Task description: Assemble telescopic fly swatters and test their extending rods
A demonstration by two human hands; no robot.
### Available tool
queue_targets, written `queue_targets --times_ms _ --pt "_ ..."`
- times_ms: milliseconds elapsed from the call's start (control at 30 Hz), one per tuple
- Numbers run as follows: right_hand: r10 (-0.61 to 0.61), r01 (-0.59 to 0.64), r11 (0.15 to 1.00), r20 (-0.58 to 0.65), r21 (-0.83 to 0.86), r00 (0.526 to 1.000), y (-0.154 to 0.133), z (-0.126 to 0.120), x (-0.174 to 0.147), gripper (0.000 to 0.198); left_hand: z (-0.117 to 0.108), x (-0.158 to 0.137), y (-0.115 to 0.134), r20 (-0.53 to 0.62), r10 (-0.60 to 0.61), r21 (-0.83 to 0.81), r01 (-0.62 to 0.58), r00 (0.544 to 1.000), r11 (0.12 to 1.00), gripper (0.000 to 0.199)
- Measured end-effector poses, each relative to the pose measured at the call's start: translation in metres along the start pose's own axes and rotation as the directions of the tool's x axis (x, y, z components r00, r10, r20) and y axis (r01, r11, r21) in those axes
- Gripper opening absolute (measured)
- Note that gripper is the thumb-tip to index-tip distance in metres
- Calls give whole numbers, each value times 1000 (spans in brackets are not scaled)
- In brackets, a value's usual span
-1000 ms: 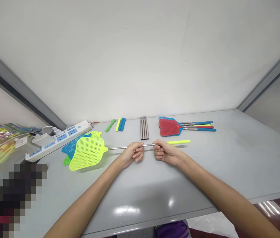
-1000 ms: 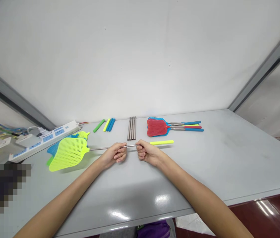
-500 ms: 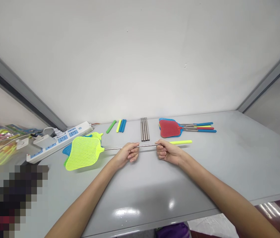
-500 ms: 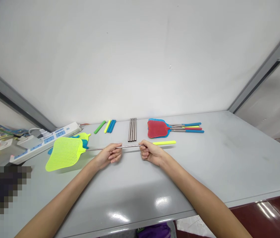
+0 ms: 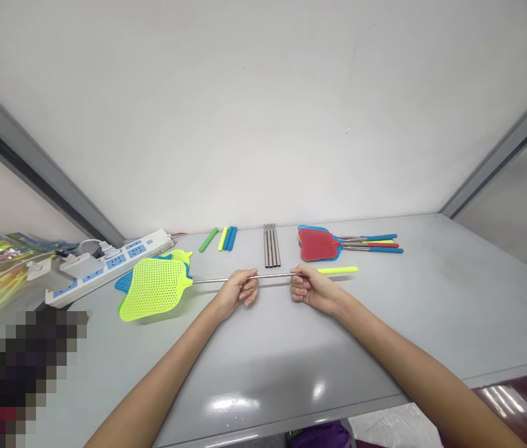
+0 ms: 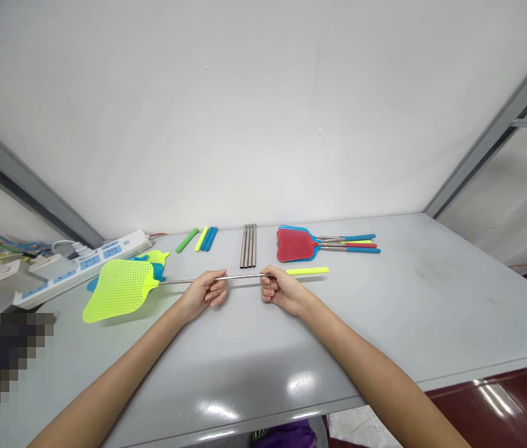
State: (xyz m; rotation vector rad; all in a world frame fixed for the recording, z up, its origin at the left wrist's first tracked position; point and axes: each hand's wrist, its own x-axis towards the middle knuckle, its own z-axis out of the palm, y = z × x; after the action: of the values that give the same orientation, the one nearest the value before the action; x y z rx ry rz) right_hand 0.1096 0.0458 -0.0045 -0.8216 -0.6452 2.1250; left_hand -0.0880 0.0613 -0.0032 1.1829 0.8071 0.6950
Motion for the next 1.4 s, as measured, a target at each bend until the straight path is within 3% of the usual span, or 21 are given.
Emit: queue_targets --times_ms 1000,1400 --pt "-76 77 996 -30 47 997 1 1 -3 22 7 1 -3 -186 147 61 -137 971 989 42" --pt "-83 84 996 -49 23 995 2 1 -1 22 6 1 -1 -167 144 63 -136 975 989 40"
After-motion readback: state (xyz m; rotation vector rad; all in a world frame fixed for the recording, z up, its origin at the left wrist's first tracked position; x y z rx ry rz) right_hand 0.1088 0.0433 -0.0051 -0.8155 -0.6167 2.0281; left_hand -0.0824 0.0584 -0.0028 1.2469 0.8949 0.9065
